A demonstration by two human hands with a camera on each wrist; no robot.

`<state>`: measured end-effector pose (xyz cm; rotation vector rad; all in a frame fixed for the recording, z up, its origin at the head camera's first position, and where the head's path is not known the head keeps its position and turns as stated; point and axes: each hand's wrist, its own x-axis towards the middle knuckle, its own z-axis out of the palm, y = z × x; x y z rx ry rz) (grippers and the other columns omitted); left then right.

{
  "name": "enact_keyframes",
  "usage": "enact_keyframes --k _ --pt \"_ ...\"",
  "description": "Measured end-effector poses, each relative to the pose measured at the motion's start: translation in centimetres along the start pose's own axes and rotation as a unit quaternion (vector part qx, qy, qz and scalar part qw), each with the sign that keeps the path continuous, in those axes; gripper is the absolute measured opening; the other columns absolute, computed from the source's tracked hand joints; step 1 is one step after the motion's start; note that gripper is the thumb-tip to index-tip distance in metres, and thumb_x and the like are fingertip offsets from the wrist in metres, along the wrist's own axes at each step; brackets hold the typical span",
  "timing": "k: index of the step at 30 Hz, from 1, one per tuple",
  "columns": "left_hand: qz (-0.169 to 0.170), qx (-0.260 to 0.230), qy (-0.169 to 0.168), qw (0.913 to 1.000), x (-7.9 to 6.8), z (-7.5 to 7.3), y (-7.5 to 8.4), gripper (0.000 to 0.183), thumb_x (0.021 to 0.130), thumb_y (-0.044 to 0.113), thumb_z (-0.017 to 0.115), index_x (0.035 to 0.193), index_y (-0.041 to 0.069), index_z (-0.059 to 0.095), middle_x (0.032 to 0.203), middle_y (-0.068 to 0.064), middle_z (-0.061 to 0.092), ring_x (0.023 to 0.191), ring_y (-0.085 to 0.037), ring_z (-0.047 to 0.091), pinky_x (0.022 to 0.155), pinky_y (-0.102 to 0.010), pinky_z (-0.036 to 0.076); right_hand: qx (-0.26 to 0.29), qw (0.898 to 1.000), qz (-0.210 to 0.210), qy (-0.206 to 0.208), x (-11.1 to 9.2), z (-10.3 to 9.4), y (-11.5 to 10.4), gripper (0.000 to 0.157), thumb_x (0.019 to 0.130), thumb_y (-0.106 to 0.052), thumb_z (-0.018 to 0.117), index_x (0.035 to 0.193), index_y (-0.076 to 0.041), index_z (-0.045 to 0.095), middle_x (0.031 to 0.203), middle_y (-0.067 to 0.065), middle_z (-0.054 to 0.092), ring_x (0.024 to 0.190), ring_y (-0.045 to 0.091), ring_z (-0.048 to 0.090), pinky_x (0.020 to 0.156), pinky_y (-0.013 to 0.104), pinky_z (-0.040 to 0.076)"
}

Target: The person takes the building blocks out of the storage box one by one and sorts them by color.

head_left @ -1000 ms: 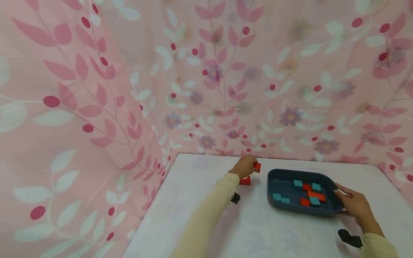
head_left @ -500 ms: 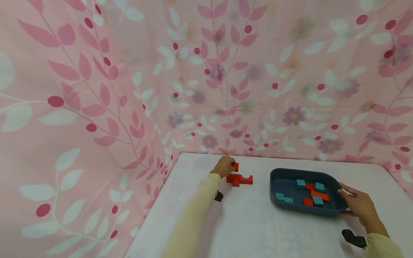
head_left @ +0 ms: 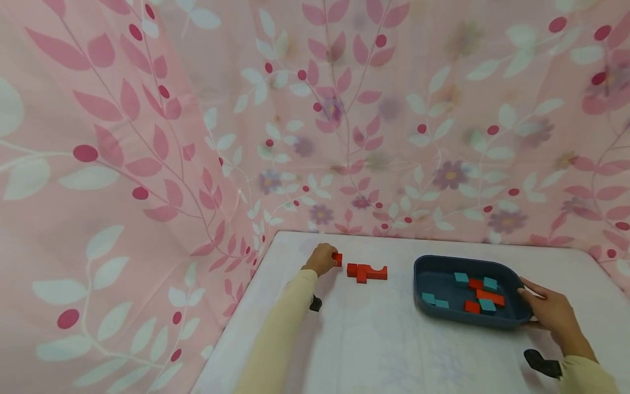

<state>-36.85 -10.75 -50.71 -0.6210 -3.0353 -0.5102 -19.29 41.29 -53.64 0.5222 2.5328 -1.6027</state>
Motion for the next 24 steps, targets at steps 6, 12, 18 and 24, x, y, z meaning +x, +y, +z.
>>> enact_keyframes --k 6,12,18,24 --pt "-0.002 -0.013 -0.009 0.9999 -0.6 1.3 -0.8 0.023 0.083 0.007 0.077 0.106 0.003 0.074 0.102 -0.008 0.069 0.095 -0.021 0.060 0.090 -0.033 0.050 0.003 1.000 0.006 -0.008 0.1 -0.3 -0.2 0.082 0.095 -0.060 0.047 0.150 -0.010 0.012 0.146 0.044 0.010 0.118 0.056 0.044 0.071 0.044 0.057" --pt "-0.012 -0.044 -0.013 0.9989 -0.8 2.4 -0.3 0.022 0.083 0.005 0.077 0.105 0.003 0.074 0.100 -0.006 0.068 0.092 -0.019 0.059 0.087 -0.032 0.051 0.008 1.000 0.012 0.003 0.0 0.0 0.1 0.081 0.095 -0.058 0.049 0.149 -0.009 0.015 0.145 0.044 0.013 0.112 0.052 0.050 0.069 0.043 0.057" --pt "-0.018 -0.031 -0.019 0.9992 -0.4 2.9 -0.1 0.024 0.084 0.009 0.077 0.107 0.005 0.074 0.102 -0.006 0.068 0.093 -0.018 0.057 0.088 -0.032 0.050 0.005 1.000 0.011 0.010 0.1 0.2 0.0 0.082 0.095 -0.058 0.049 0.150 -0.008 0.015 0.145 0.045 0.014 0.113 0.055 0.048 0.068 0.044 0.057" --pt "-0.022 -0.037 -0.023 0.9988 -0.3 2.9 0.1 0.025 0.084 0.009 0.077 0.108 0.004 0.073 0.102 -0.006 0.068 0.092 -0.019 0.057 0.088 -0.033 0.050 0.004 1.000 0.004 0.003 0.0 0.1 0.0 0.083 0.094 -0.059 0.049 0.150 -0.008 0.014 0.145 0.045 0.012 0.114 0.056 0.047 0.069 0.044 0.057"
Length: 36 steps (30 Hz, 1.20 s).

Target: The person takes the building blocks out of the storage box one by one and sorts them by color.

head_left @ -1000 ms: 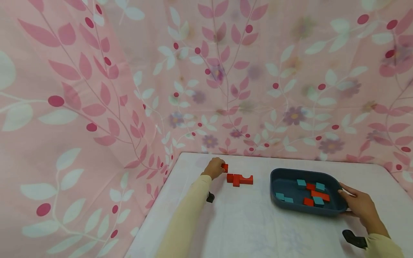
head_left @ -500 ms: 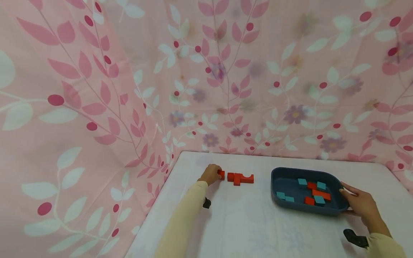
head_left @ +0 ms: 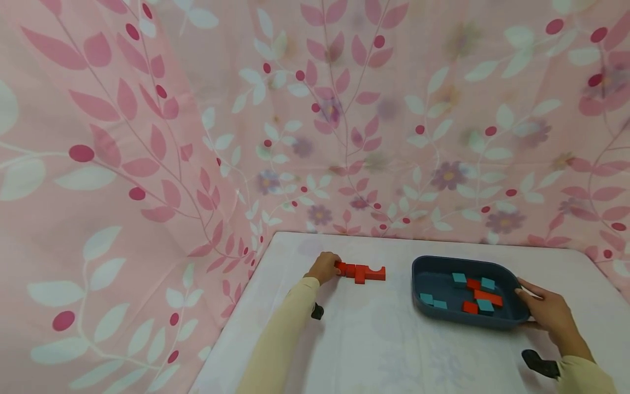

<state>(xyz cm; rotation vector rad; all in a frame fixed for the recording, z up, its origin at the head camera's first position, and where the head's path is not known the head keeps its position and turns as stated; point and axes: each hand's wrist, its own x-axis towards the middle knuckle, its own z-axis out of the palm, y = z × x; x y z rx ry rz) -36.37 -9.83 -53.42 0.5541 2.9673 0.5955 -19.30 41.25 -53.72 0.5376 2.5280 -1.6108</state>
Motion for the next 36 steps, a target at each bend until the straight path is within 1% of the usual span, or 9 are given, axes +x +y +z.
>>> enact_keyframes --k 6,13,15,18,21,24,28,32,36 --pt "0.002 -0.007 -0.006 1.0000 -0.2 0.1 -0.1 0.025 0.084 0.010 0.077 0.108 0.004 0.073 0.101 -0.006 0.068 0.091 -0.018 0.057 0.087 -0.032 0.051 0.001 1.000 0.002 0.001 -0.2 0.1 -0.1 0.082 0.095 -0.058 0.050 0.149 -0.008 0.015 0.144 0.045 0.014 0.111 0.054 0.051 0.068 0.043 0.057" --pt "0.004 -0.019 0.000 0.9998 -0.1 0.3 -0.2 0.027 0.083 0.009 0.078 0.110 0.005 0.072 0.102 -0.005 0.068 0.092 -0.018 0.058 0.087 -0.032 0.051 0.003 1.000 0.003 -0.002 -0.1 -0.1 -0.1 0.083 0.094 -0.059 0.050 0.149 -0.008 0.014 0.144 0.046 0.014 0.109 0.052 0.053 0.069 0.044 0.057" --pt "0.004 -0.014 -0.005 0.9999 0.0 0.2 -0.2 0.034 0.083 0.010 0.079 0.115 0.006 0.070 0.107 -0.005 0.068 0.096 -0.019 0.058 0.089 -0.032 0.050 0.004 1.000 0.005 -0.001 -0.1 -0.1 -0.2 0.083 0.094 -0.059 0.049 0.150 -0.008 0.013 0.144 0.046 0.014 0.109 0.052 0.053 0.069 0.044 0.057" --pt "0.006 -0.019 -0.017 0.9997 0.1 0.0 0.1 0.050 0.080 0.010 0.081 0.127 0.007 0.064 0.118 -0.009 0.065 0.105 -0.022 0.057 0.095 -0.036 0.048 0.006 1.000 0.008 0.000 0.0 -0.1 -0.2 0.083 0.095 -0.058 0.049 0.150 -0.009 0.013 0.144 0.046 0.014 0.109 0.052 0.053 0.070 0.045 0.057" --pt "0.015 -0.017 -0.030 0.9993 0.3 -0.5 0.8 0.066 0.078 0.015 0.083 0.138 0.010 0.055 0.128 -0.011 0.059 0.113 -0.023 0.053 0.100 -0.038 0.045 0.006 1.000 0.011 0.000 0.1 -0.1 -0.1 0.082 0.095 -0.058 0.049 0.150 -0.009 0.013 0.145 0.045 0.013 0.113 0.055 0.049 0.070 0.045 0.057" --pt "0.036 -0.010 -0.037 0.9986 0.6 -1.4 2.5 0.074 0.079 0.022 0.084 0.143 0.011 0.049 0.134 -0.012 0.053 0.118 -0.024 0.050 0.102 -0.039 0.043 0.005 1.000 0.011 -0.001 0.0 -0.1 -0.1 0.082 0.095 -0.059 0.048 0.150 -0.010 0.013 0.146 0.045 0.011 0.117 0.057 0.044 0.071 0.045 0.057" --pt "0.076 0.005 -0.030 0.9966 1.5 -2.3 5.9 0.076 0.080 0.033 0.081 0.145 0.014 0.046 0.141 -0.008 0.049 0.127 -0.023 0.046 0.106 -0.037 0.038 0.010 1.000 0.011 0.004 -0.1 -0.1 0.0 0.081 0.095 -0.058 0.048 0.150 -0.010 0.013 0.146 0.044 0.011 0.118 0.057 0.044 0.071 0.045 0.057" --pt "0.120 0.015 -0.022 0.9924 2.1 -1.8 9.6 0.072 0.083 0.041 0.077 0.145 0.018 0.046 0.144 0.002 0.047 0.133 -0.016 0.041 0.109 -0.032 0.035 0.013 1.000 0.015 0.008 -0.2 0.0 -0.1 0.080 0.095 -0.057 0.049 0.150 -0.009 0.014 0.146 0.044 0.012 0.119 0.057 0.043 0.070 0.046 0.057" --pt "0.178 0.036 -0.024 0.9830 2.2 -0.8 13.7 0.062 0.086 0.041 0.074 0.140 0.018 0.053 0.137 0.004 0.053 0.126 -0.011 0.046 0.105 -0.025 0.037 0.015 1.000 0.018 0.005 -0.2 0.2 -0.4 0.079 0.096 -0.057 0.047 0.151 -0.010 0.014 0.148 0.043 0.010 0.121 0.058 0.038 0.071 0.047 0.057"
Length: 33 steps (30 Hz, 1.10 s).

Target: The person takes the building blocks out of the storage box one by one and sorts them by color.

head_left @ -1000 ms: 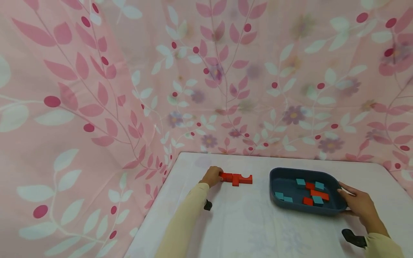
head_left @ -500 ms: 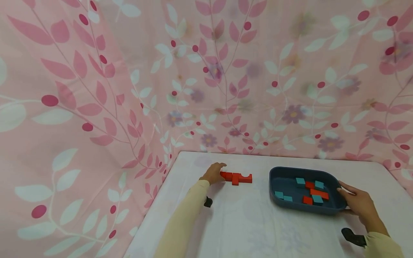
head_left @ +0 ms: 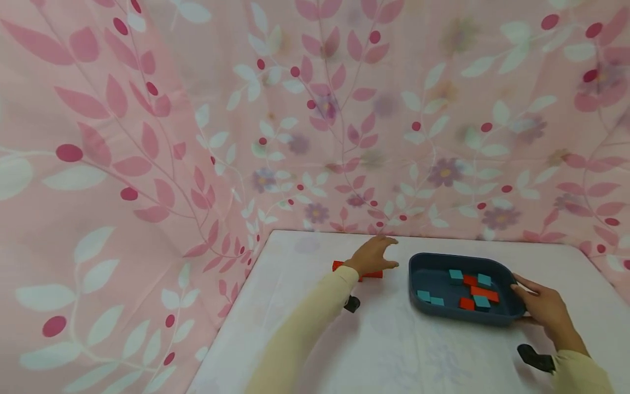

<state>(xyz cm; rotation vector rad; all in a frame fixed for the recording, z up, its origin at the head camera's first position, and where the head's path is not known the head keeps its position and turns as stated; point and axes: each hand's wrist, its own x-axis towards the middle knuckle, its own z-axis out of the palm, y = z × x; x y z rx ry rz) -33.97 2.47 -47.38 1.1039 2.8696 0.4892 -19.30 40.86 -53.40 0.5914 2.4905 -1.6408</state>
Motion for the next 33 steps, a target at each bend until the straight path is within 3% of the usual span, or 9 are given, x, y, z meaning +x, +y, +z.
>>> enact_keyframes --k 4,9,16,21,27,33 --pt "0.041 0.028 -0.007 0.9987 1.3 1.1 3.6 0.055 0.086 0.041 0.073 0.134 0.020 0.059 0.130 0.005 0.056 0.118 -0.007 0.049 0.100 -0.020 0.040 0.012 1.000 0.002 -0.009 -0.1 0.0 -0.2 0.080 0.096 -0.057 0.047 0.151 -0.011 0.012 0.149 0.042 0.008 0.124 0.057 0.035 0.073 0.048 0.056" --pt "0.054 0.043 -0.020 0.9974 2.5 2.2 7.2 0.056 0.085 0.046 0.073 0.135 0.026 0.058 0.128 0.010 0.055 0.116 -0.001 0.049 0.098 -0.016 0.040 0.017 1.000 -0.001 -0.015 -0.2 0.1 -0.3 0.081 0.095 -0.058 0.048 0.151 -0.011 0.012 0.149 0.041 0.007 0.124 0.057 0.034 0.074 0.048 0.056" --pt "0.060 0.058 -0.069 0.9941 3.3 3.8 10.9 0.057 0.085 0.050 0.071 0.136 0.030 0.057 0.129 0.015 0.054 0.111 0.003 0.049 0.094 -0.015 0.041 0.018 1.000 -0.012 -0.017 -0.3 -0.1 0.0 0.081 0.095 -0.058 0.048 0.150 -0.010 0.014 0.148 0.042 0.009 0.124 0.057 0.036 0.072 0.046 0.057" --pt "0.069 0.072 -0.091 0.9909 3.8 5.8 12.5 0.057 0.083 0.050 0.073 0.135 0.031 0.058 0.129 0.017 0.054 0.110 0.004 0.050 0.090 -0.012 0.041 0.012 1.000 -0.012 -0.016 -0.5 -0.2 -0.1 0.079 0.096 -0.057 0.047 0.151 -0.010 0.014 0.148 0.042 0.008 0.124 0.057 0.035 0.072 0.046 0.057" --pt "0.066 0.078 -0.109 0.9888 4.5 8.1 13.3 0.057 0.080 0.045 0.078 0.132 0.031 0.061 0.124 0.020 0.055 0.109 0.005 0.049 0.090 -0.010 0.040 0.018 1.000 -0.001 -0.012 -0.4 -0.1 0.2 0.082 0.095 -0.059 0.048 0.151 -0.011 0.013 0.148 0.042 0.010 0.123 0.057 0.036 0.072 0.046 0.057" --pt "0.062 0.065 -0.131 0.9872 4.7 9.1 13.7 0.049 0.082 0.035 0.080 0.128 0.030 0.065 0.119 0.022 0.059 0.102 0.007 0.051 0.085 -0.009 0.042 0.002 1.000 -0.016 -0.014 -0.3 -0.3 0.2 0.079 0.097 -0.057 0.046 0.151 -0.009 0.013 0.146 0.044 0.013 0.121 0.057 0.039 0.073 0.046 0.057"
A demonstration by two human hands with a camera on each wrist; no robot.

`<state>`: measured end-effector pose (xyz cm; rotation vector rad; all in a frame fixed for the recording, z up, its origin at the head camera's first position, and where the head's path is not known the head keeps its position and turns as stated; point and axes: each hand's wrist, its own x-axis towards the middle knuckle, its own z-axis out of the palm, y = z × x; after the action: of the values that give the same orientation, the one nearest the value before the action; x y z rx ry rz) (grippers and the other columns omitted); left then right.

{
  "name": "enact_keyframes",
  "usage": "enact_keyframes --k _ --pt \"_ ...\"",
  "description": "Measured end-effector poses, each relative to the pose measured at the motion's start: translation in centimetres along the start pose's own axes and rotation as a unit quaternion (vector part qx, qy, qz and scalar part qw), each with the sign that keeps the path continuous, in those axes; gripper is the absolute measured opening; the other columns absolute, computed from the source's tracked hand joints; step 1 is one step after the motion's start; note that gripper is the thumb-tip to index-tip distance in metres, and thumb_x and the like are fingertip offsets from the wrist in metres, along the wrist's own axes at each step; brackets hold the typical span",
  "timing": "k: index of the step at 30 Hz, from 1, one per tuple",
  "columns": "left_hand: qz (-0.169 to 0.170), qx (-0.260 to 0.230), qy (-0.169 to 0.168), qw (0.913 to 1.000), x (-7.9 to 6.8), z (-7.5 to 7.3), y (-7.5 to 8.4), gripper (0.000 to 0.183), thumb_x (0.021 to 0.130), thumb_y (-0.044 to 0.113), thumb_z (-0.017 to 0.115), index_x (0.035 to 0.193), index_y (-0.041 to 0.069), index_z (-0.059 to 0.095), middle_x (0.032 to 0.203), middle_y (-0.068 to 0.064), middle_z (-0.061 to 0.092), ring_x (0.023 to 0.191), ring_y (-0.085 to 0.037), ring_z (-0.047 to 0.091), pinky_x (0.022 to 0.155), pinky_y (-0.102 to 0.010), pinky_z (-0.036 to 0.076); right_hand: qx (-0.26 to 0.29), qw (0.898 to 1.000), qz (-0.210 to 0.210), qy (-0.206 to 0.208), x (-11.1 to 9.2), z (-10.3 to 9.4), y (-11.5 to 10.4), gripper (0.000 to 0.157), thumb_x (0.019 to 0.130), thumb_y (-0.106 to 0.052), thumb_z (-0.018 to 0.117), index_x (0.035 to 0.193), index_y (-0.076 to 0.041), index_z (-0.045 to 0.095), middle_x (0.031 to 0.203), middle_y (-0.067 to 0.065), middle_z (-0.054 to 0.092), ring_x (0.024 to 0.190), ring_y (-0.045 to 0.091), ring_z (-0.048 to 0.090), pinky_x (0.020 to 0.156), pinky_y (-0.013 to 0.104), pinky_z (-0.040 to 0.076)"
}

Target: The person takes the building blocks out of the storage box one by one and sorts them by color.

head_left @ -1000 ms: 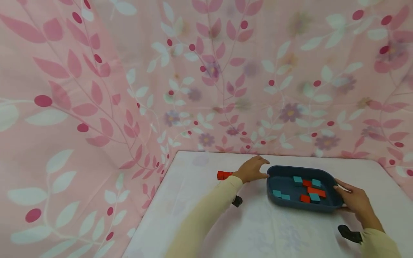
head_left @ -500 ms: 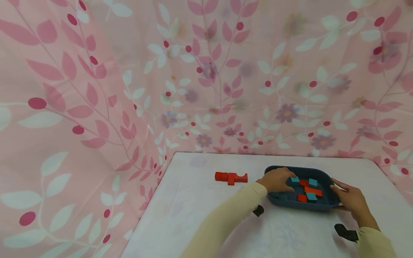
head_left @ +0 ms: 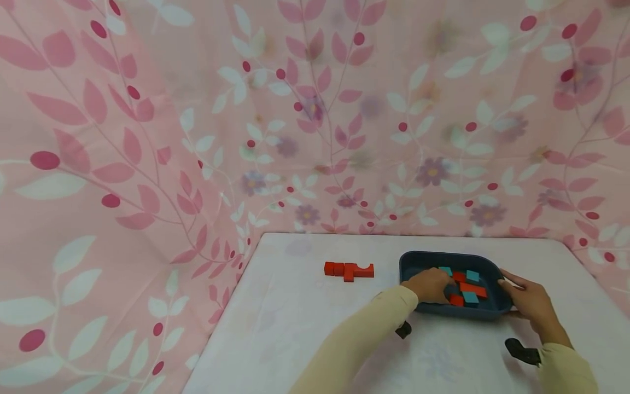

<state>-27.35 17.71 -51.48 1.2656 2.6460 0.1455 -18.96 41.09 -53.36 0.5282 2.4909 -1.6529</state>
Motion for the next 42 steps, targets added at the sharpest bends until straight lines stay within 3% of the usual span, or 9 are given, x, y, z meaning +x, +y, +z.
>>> enact_keyframes --k 11,19,27,33,42 --pt "0.011 -0.032 -0.011 0.9994 0.5 0.8 0.2 0.030 0.087 0.021 0.076 0.116 0.027 0.070 0.098 0.019 0.061 0.083 0.005 0.049 0.072 -0.007 0.040 0.006 1.000 -0.008 0.005 -0.5 0.3 -0.4 0.074 0.099 -0.052 0.046 0.151 -0.009 0.016 0.146 0.044 0.015 0.124 0.056 0.037 0.073 0.045 0.057" --pt "-0.010 -0.073 0.005 0.9973 0.6 1.2 -0.2 0.028 0.087 0.022 0.076 0.113 0.028 0.072 0.096 0.019 0.061 0.083 0.003 0.049 0.070 -0.009 0.041 0.001 1.000 -0.016 0.006 -0.3 0.2 -0.4 0.074 0.098 -0.053 0.046 0.152 -0.010 0.017 0.147 0.043 0.016 0.124 0.056 0.037 0.071 0.044 0.057" --pt "0.019 -0.061 0.023 0.9977 0.1 0.9 -1.1 0.027 0.087 0.026 0.076 0.114 0.027 0.072 0.098 0.019 0.063 0.083 0.006 0.050 0.073 -0.007 0.040 0.009 1.000 0.003 0.003 -0.2 0.1 -0.1 0.077 0.097 -0.055 0.048 0.151 -0.011 0.016 0.148 0.042 0.012 0.125 0.055 0.037 0.073 0.045 0.057" --pt "0.026 -0.054 0.031 0.9977 -1.1 -0.9 -3.3 0.028 0.088 0.029 0.075 0.115 0.025 0.071 0.098 0.018 0.063 0.082 0.005 0.050 0.073 -0.007 0.040 0.000 1.000 0.000 0.000 -0.3 0.5 -0.4 0.078 0.097 -0.055 0.048 0.151 -0.010 0.015 0.148 0.043 0.012 0.122 0.057 0.039 0.074 0.046 0.057" --pt "-0.004 -0.077 0.057 0.9954 -2.8 -3.8 -6.8 0.026 0.086 0.027 0.077 0.112 0.024 0.073 0.093 0.017 0.062 0.084 0.000 0.049 0.072 -0.009 0.040 -0.015 1.000 -0.001 -0.002 -0.3 0.0 -0.1 0.079 0.096 -0.058 0.046 0.150 -0.011 0.012 0.147 0.043 0.009 0.124 0.058 0.036 0.074 0.045 0.056"
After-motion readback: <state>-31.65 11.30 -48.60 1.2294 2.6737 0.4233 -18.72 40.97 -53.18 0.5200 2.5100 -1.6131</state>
